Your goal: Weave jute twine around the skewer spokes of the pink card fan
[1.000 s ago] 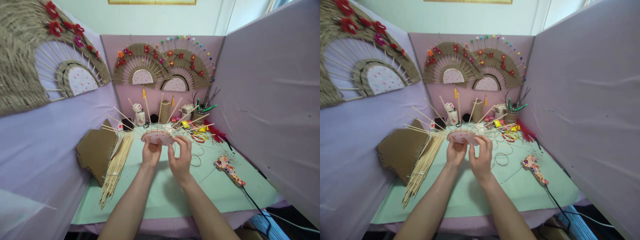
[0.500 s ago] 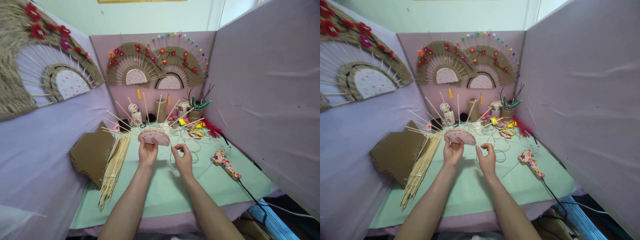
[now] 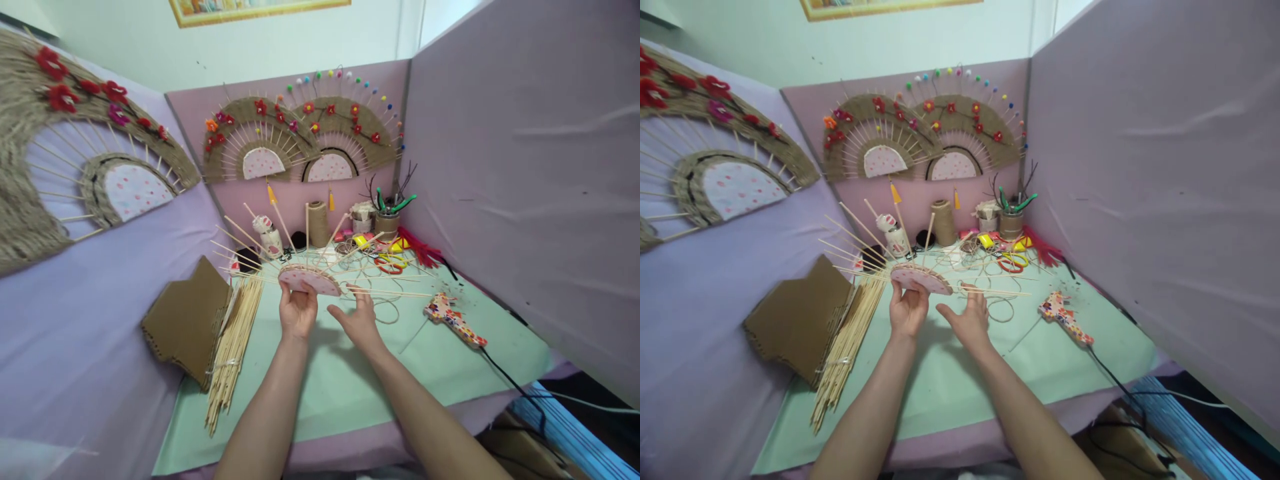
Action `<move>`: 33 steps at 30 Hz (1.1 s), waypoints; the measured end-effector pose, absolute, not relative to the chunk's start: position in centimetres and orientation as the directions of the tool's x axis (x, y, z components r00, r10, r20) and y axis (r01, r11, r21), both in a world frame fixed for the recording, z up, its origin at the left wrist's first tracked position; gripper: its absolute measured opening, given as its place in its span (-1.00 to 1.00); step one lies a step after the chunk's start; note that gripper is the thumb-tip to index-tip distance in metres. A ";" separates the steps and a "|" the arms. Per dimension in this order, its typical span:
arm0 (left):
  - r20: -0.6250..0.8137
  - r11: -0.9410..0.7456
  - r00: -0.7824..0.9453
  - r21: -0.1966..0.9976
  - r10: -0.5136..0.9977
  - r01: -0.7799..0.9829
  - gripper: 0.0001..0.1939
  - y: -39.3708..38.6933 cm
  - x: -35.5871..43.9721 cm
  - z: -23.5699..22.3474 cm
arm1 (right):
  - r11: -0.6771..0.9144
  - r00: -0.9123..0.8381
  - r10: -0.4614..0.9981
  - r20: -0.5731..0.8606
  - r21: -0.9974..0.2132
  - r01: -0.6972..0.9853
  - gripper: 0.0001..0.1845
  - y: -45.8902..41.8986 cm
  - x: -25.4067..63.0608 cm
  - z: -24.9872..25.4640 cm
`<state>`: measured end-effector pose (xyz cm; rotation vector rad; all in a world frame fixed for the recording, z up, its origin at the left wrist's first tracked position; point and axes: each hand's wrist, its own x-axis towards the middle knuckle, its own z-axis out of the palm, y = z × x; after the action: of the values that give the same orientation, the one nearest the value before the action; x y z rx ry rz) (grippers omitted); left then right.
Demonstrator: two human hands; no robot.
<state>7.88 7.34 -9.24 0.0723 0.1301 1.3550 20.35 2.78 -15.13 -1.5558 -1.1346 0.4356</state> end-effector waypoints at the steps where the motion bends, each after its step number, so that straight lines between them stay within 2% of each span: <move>1: -0.054 0.221 0.216 0.126 0.975 -0.967 -0.65 7.4 7.8 -9.3 | 0.082 0.507 0.807 0.304 -0.907 0.414 -0.27 2.7 20.4 -15.0; 7: -0.112 0.205 0.190 0.139 0.975 -0.969 -0.66 7.8 7.5 -9.2 | 0.143 0.665 0.652 0.364 -0.921 0.363 -0.37 2.5 20.7 -14.5; 11: -0.133 0.246 0.225 0.178 0.965 -0.953 -0.65 7.7 8.0 -9.0 | 0.311 0.548 0.702 0.455 -0.888 0.339 -0.41 2.4 20.8 -13.9; 14: -0.149 0.289 0.261 0.218 0.954 -0.932 -0.66 7.3 8.7 -9.1 | 0.384 0.412 0.803 0.430 -0.903 0.194 -0.60 2.1 20.9 -13.2; 18: -0.174 0.459 0.426 0.401 0.888 -0.793 -0.80 6.7 9.9 -10.0 | 0.431 0.396 0.809 0.435 -0.896 0.104 -0.72 1.8 21.2 -12.8; 20: -0.148 0.462 0.460 0.536 0.876 -0.707 -0.89 6.7 10.7 -10.5 | 0.437 0.438 0.793 0.423 -0.896 0.073 -0.72 1.9 21.5 -12.8; 24: -0.029 0.293 0.386 0.704 0.922 -0.647 -0.69 7.1 12.5 -10.7 | 0.454 0.467 0.804 0.367 -0.887 -0.083 -0.68 2.4 22.2 -12.9; 29: 0.031 0.332 0.552 0.771 0.833 -0.544 -0.63 7.6 13.8 -10.6 | 0.355 0.399 0.888 0.229 -0.892 -0.280 -0.58 3.0 22.4 -13.0; 31: 0.046 0.296 0.502 0.761 0.864 -0.578 -0.64 7.8 13.9 -10.7 | 0.297 0.364 0.912 0.186 -0.914 -0.277 -0.54 3.0 22.2 -13.1; 33: 0.074 0.200 0.360 0.719 0.930 -0.665 -0.67 8.1 13.6 -10.9 | 0.258 0.363 0.916 0.170 -0.944 -0.208 -0.54 2.8 21.8 -13.3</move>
<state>13.61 8.08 -10.92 0.7480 0.4224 1.1620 21.82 2.84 -13.27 -1.0130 -0.8739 0.9106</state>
